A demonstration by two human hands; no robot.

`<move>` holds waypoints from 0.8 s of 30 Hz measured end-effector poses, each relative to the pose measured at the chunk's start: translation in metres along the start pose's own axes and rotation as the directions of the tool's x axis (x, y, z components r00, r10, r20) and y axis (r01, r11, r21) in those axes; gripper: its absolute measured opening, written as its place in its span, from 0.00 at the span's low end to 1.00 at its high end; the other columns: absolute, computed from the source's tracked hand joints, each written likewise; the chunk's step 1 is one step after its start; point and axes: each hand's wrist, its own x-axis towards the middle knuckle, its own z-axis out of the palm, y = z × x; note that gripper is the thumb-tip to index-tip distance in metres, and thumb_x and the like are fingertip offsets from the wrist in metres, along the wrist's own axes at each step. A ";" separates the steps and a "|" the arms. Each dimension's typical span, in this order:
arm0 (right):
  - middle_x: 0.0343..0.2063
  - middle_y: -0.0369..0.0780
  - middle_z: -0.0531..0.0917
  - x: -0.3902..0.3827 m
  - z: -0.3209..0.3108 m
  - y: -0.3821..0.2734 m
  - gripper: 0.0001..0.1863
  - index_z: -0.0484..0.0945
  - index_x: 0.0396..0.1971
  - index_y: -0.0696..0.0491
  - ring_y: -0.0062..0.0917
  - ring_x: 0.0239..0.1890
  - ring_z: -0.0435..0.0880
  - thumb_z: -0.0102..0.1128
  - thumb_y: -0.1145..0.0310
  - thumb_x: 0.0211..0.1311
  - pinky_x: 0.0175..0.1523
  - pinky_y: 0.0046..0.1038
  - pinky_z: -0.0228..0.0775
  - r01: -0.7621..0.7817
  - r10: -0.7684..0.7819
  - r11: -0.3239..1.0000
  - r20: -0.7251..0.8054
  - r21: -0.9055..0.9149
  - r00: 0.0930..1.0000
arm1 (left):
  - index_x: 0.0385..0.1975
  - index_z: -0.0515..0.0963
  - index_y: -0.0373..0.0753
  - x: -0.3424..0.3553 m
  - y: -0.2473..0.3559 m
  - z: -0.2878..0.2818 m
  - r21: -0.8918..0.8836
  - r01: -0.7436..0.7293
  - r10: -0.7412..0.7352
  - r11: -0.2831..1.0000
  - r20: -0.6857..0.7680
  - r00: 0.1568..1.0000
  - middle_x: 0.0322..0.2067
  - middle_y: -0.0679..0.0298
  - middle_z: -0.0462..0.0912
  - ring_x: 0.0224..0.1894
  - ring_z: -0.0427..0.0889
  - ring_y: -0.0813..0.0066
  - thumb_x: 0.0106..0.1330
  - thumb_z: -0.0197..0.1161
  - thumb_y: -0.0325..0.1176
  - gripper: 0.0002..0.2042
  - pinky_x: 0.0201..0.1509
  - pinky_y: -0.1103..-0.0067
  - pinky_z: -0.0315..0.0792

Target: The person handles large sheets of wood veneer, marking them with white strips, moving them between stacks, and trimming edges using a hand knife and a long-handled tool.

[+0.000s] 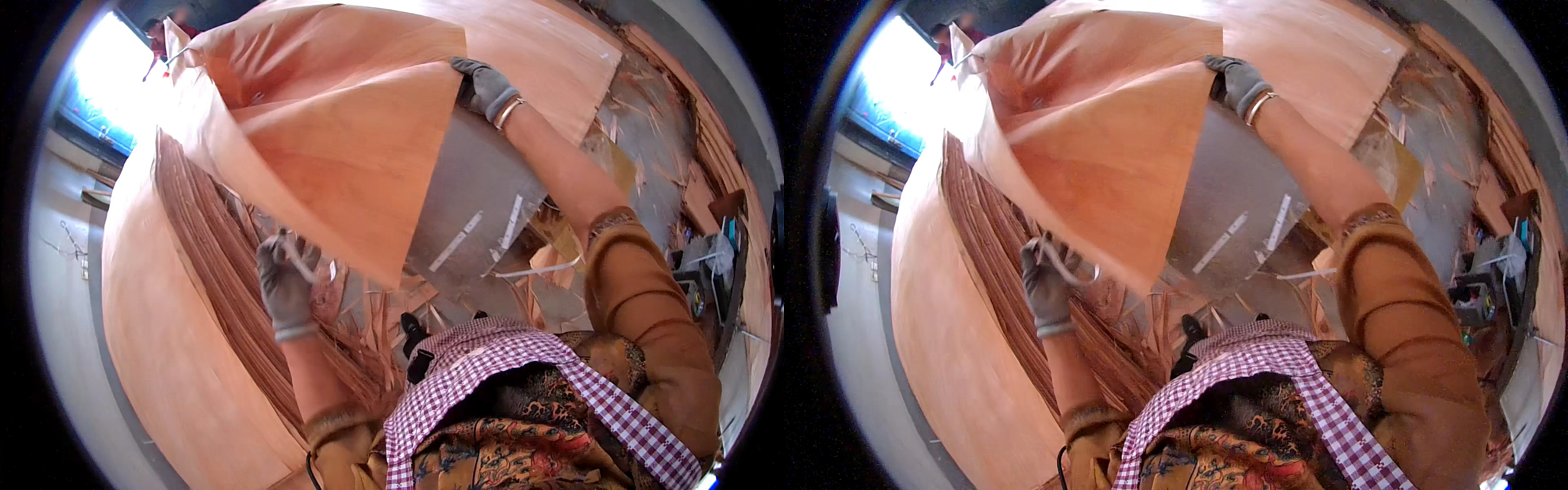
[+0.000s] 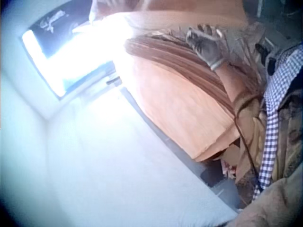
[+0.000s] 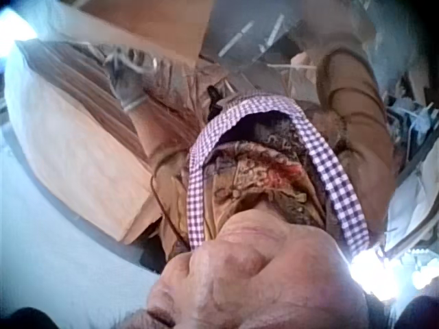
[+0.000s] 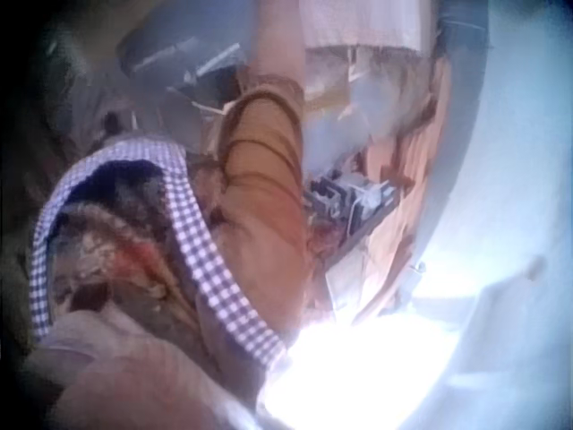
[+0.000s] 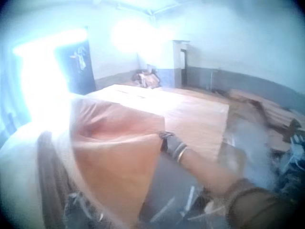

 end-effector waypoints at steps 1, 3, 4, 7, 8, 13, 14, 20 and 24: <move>0.34 0.41 0.81 0.002 -0.021 0.009 0.11 0.77 0.33 0.60 0.28 0.34 0.80 0.55 0.67 0.58 0.39 0.28 0.74 0.018 -0.021 0.996 -0.027 -0.089 0.999 | 0.43 0.73 0.38 0.017 -0.021 -0.008 -0.003 0.083 -0.083 0.997 -0.030 0.996 0.43 0.60 0.79 0.45 0.75 0.66 0.67 0.51 0.36 0.11 0.52 0.68 0.68; 0.34 0.42 0.82 0.017 -0.047 0.027 0.14 0.79 0.34 0.61 0.27 0.34 0.79 0.53 0.64 0.58 0.41 0.27 0.70 0.137 -0.160 0.942 -0.049 -0.305 0.986 | 0.42 0.74 0.40 0.042 -0.057 -0.018 -0.003 0.129 -0.128 0.992 -0.123 0.984 0.39 0.63 0.79 0.42 0.76 0.69 0.66 0.53 0.36 0.10 0.47 0.73 0.70; 0.34 0.43 0.82 0.020 -0.061 0.036 0.17 0.79 0.35 0.61 0.27 0.34 0.78 0.52 0.62 0.58 0.43 0.26 0.68 0.292 -0.319 0.866 0.002 -0.406 0.948 | 0.41 0.74 0.41 0.062 -0.071 -0.022 0.138 0.150 -0.126 0.979 -0.172 0.977 0.36 0.65 0.79 0.40 0.75 0.72 0.65 0.54 0.36 0.09 0.44 0.76 0.70; 0.28 0.40 0.81 0.039 -0.084 0.035 0.11 0.78 0.34 0.58 0.25 0.27 0.79 0.58 0.66 0.56 0.30 0.28 0.72 0.040 -0.176 0.821 -0.186 -0.569 0.967 | 0.36 0.75 0.43 0.114 -0.122 -0.031 0.454 0.029 0.087 0.891 -0.233 0.969 0.28 0.70 0.77 0.30 0.76 0.82 0.62 0.58 0.34 0.06 0.29 0.85 0.68; 0.25 0.39 0.81 0.040 -0.089 0.033 0.09 0.78 0.31 0.58 0.25 0.24 0.79 0.58 0.68 0.55 0.28 0.28 0.73 0.035 -0.172 0.800 -0.173 -0.599 0.970 | 0.36 0.76 0.40 0.126 -0.132 -0.036 0.506 0.139 0.039 0.851 -0.325 0.945 0.30 0.68 0.77 0.31 0.76 0.80 0.62 0.58 0.31 0.06 0.33 0.82 0.71; 0.52 0.49 0.72 0.003 -0.067 0.037 0.43 0.57 0.60 0.53 0.39 0.52 0.72 0.66 0.50 0.47 0.58 0.35 0.60 0.165 -0.406 -0.365 0.317 -0.916 0.857 | 0.33 0.75 0.36 0.153 -0.175 -0.067 0.543 0.196 -0.029 0.816 -0.300 0.953 0.29 0.68 0.77 0.29 0.75 0.81 0.60 0.60 0.27 0.04 0.36 0.83 0.73; 0.55 0.49 0.68 -0.008 -0.052 0.046 0.51 0.50 0.64 0.51 0.41 0.57 0.68 0.67 0.46 0.44 0.63 0.34 0.54 0.335 -0.284 -0.411 0.468 -0.848 0.837 | 0.33 0.75 0.36 0.154 -0.176 -0.070 0.540 0.214 -0.050 0.814 -0.302 0.952 0.28 0.68 0.77 0.29 0.75 0.81 0.60 0.61 0.28 0.05 0.35 0.83 0.72; 0.47 0.46 0.75 -0.063 0.005 0.083 0.52 0.58 0.60 0.53 0.39 0.51 0.73 0.66 0.39 0.37 0.53 0.33 0.65 0.175 0.349 0.069 0.188 -0.982 0.918 | 0.32 0.75 0.36 0.148 -0.161 -0.065 0.575 0.224 -0.095 0.787 -0.245 0.965 0.26 0.69 0.76 0.28 0.75 0.82 0.59 0.62 0.30 0.07 0.32 0.84 0.70; 0.43 0.45 0.76 -0.042 -0.010 0.077 0.45 0.66 0.53 0.53 0.37 0.46 0.76 0.67 0.40 0.36 0.50 0.32 0.67 0.176 -0.219 -0.187 0.216 -0.966 0.952 | 0.33 0.75 0.35 0.137 -0.144 -0.078 0.472 0.171 -0.006 0.865 -0.332 0.943 0.29 0.67 0.77 0.30 0.76 0.80 0.61 0.59 0.26 0.04 0.32 0.84 0.75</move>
